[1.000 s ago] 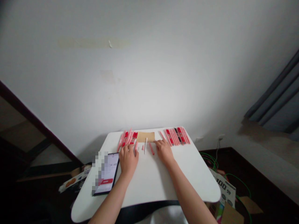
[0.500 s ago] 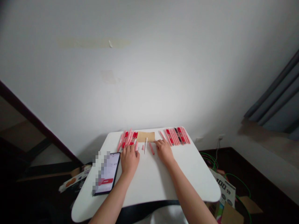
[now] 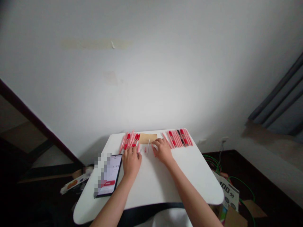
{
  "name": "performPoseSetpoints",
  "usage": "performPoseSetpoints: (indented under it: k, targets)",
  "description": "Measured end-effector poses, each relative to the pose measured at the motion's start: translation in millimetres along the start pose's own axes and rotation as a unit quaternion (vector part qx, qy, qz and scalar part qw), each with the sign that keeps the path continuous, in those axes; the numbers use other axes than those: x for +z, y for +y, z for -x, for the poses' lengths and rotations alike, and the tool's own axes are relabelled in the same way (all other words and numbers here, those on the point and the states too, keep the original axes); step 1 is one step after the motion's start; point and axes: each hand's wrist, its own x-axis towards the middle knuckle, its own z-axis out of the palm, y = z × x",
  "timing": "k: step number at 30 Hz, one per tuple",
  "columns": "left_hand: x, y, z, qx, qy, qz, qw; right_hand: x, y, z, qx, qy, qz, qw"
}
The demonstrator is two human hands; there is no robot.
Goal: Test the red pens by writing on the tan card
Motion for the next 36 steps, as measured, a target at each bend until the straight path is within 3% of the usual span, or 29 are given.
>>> performPoseSetpoints:
  k: [8,21,36]
  targets:
    - [-2.1,1,0,-0.009,-0.013,-0.001,1.0,9,-9,-6,-0.005,-0.032,0.057,0.998]
    - [-0.2,0,0,-0.012,-0.019,-0.009,1.0,3,-21,-13,0.026,-0.105,0.076,0.991]
    - [1.9,-1,1,-0.01,-0.021,-0.013,1.0,4,-19,-11,0.01,-0.094,0.061,0.994]
